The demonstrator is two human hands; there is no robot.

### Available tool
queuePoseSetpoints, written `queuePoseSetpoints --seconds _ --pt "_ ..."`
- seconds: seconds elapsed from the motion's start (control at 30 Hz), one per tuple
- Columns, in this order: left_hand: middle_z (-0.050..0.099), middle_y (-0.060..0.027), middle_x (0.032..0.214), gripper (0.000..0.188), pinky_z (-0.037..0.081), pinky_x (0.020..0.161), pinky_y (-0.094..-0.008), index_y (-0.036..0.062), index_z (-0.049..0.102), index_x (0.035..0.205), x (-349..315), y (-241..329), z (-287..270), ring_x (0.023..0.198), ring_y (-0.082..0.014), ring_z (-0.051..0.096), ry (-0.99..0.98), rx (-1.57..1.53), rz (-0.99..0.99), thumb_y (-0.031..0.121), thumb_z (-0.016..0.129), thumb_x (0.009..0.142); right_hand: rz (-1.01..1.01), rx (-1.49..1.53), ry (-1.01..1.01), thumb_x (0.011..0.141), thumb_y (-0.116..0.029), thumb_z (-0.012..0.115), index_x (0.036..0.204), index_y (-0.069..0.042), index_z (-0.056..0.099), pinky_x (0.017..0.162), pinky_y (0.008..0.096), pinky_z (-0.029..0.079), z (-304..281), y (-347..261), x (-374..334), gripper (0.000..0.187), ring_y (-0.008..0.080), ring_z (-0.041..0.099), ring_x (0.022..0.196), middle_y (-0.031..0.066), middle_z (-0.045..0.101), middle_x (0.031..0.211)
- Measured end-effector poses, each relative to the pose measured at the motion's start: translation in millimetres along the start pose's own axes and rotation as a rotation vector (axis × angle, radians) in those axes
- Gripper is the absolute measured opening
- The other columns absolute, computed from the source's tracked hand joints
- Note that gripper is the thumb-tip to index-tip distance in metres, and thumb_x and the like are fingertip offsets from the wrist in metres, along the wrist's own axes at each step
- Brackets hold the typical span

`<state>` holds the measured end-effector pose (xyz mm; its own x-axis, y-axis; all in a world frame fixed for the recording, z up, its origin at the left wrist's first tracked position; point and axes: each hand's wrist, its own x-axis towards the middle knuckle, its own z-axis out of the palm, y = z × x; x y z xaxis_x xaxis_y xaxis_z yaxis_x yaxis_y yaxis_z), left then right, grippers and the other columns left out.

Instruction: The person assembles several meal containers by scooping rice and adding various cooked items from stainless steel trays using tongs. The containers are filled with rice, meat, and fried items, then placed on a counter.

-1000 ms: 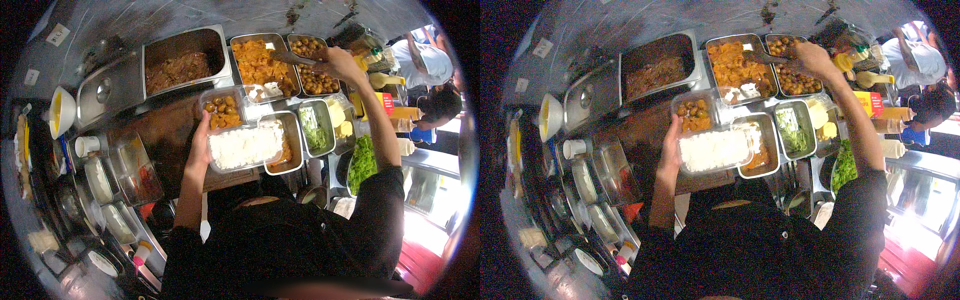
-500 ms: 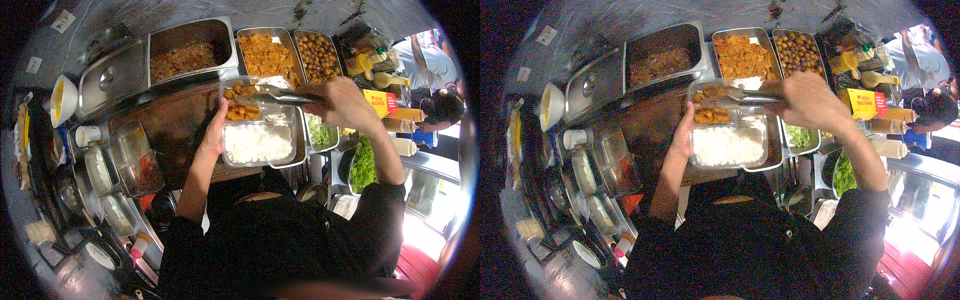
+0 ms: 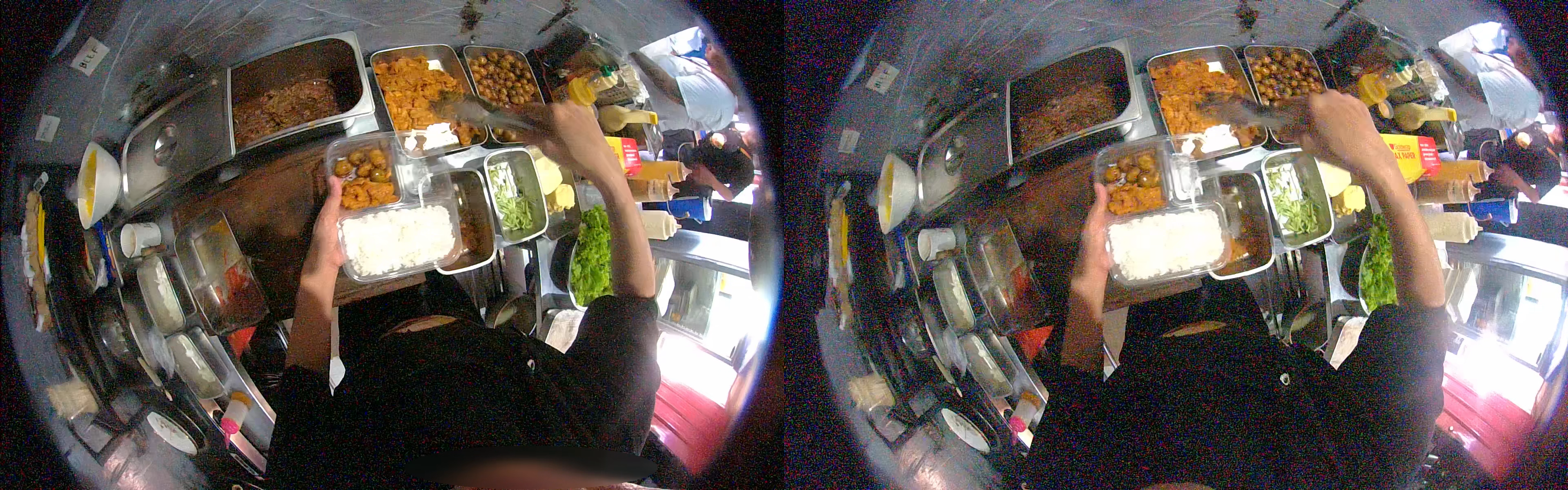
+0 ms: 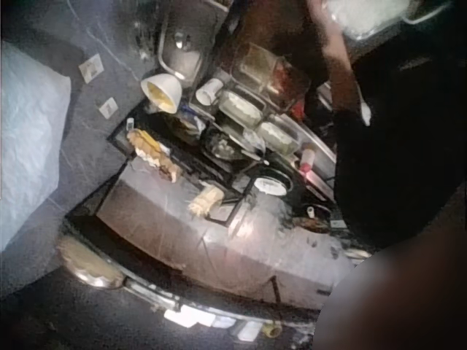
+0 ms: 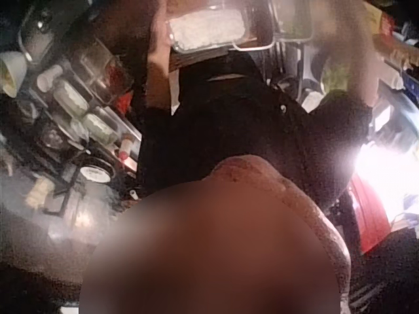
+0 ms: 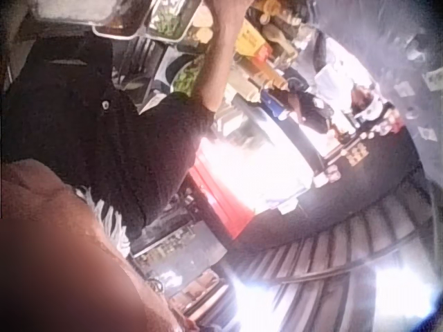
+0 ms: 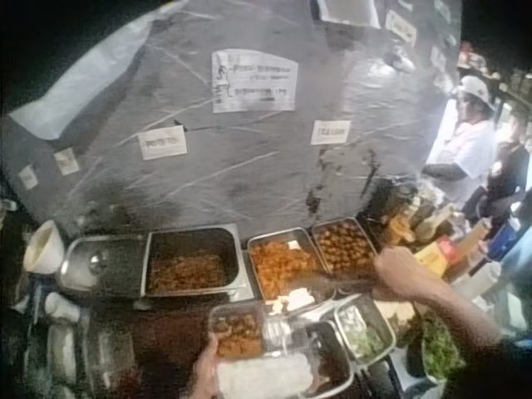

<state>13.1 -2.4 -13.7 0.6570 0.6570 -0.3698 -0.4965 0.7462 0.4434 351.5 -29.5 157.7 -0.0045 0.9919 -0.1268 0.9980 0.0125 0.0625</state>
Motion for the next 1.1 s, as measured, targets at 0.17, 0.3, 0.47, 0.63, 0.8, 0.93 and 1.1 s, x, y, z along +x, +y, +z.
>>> queuePoseSetpoints --seconds 0.17,0.3,0.47,0.63,0.8,0.93,1.1 --pt "0.051 -0.0187 0.132 0.066 0.048 0.098 -0.0411 0.0017 0.037 0.138 -15 6 -2 0.117 -0.0292 0.056 0.078 0.102 0.036 0.053 0.042 0.097 0.160 -0.174 -0.089 0.078 -0.034 0.067 0.094 -0.012 0.071 0.068 0.0466 0.054 83 47 35 0.028 0.0361 0.067 0.074 0.0178 0.067 0.076" --pt "0.050 -0.0183 0.133 0.067 0.046 0.100 -0.0421 0.0018 0.037 0.138 -25 8 3 0.119 -0.0291 0.054 0.122 0.119 0.022 0.054 0.041 0.096 0.078 -0.157 -0.183 0.079 -0.033 0.065 0.102 -0.019 0.070 0.065 0.0472 0.054 86 8 56 0.027 0.0352 0.067 0.074 0.0162 0.067 0.074" --pt "0.050 -0.0170 0.133 0.068 0.045 0.101 -0.0422 0.0020 0.038 0.137 -31 11 11 0.119 -0.0291 0.054 0.132 0.094 0.031 0.055 0.043 0.096 -0.002 -0.162 -0.121 0.075 -0.027 0.065 0.080 -0.006 0.071 0.067 0.0459 0.056 98 -5 75 0.023 0.0336 0.069 0.077 0.0178 0.069 0.079" --pt "0.051 -0.0159 0.132 0.065 0.046 0.099 -0.0410 0.0026 0.038 0.137 -33 8 -1 0.117 -0.0280 0.055 0.177 0.121 0.047 0.053 0.043 0.097 0.012 -0.238 -0.152 0.075 -0.023 0.063 0.080 -0.007 0.071 0.067 0.0455 0.056 89 -22 77 0.019 0.0325 0.070 0.077 0.0172 0.069 0.080" --pt "0.052 -0.0162 0.132 0.065 0.048 0.098 -0.0408 0.0019 0.038 0.138 -34 10 -2 0.116 -0.0273 0.056 0.083 0.129 0.086 0.052 0.042 0.097 0.007 -0.240 -0.032 0.078 -0.032 0.068 0.093 -0.017 0.074 0.062 0.0437 0.054 61 -2 49 0.022 0.0342 0.067 0.068 0.0152 0.066 0.071" --pt "0.054 -0.0169 0.130 0.067 0.048 0.097 -0.0413 0.0010 0.039 0.137 -28 11 -3 0.114 -0.0278 0.058 0.035 0.042 -0.044 0.054 0.043 0.096 -0.013 -0.170 0.067 0.079 -0.033 0.070 0.102 -0.011 0.072 0.062 0.0394 0.053 21 19 4 0.032 0.0323 0.066 0.065 0.0144 0.067 0.073" --pt "0.053 -0.0170 0.132 0.073 0.048 0.098 -0.0444 0.0029 0.038 0.139 -23 8 17 0.116 -0.0309 0.056 -0.122 0.098 -0.131 0.060 0.042 0.093 0.131 0.357 -0.126 0.080 -0.024 0.069 0.107 -0.005 0.068 0.065 0.0351 0.050 -60 -53 -76 0.032 0.0266 0.068 0.073 0.0173 0.068 0.084"
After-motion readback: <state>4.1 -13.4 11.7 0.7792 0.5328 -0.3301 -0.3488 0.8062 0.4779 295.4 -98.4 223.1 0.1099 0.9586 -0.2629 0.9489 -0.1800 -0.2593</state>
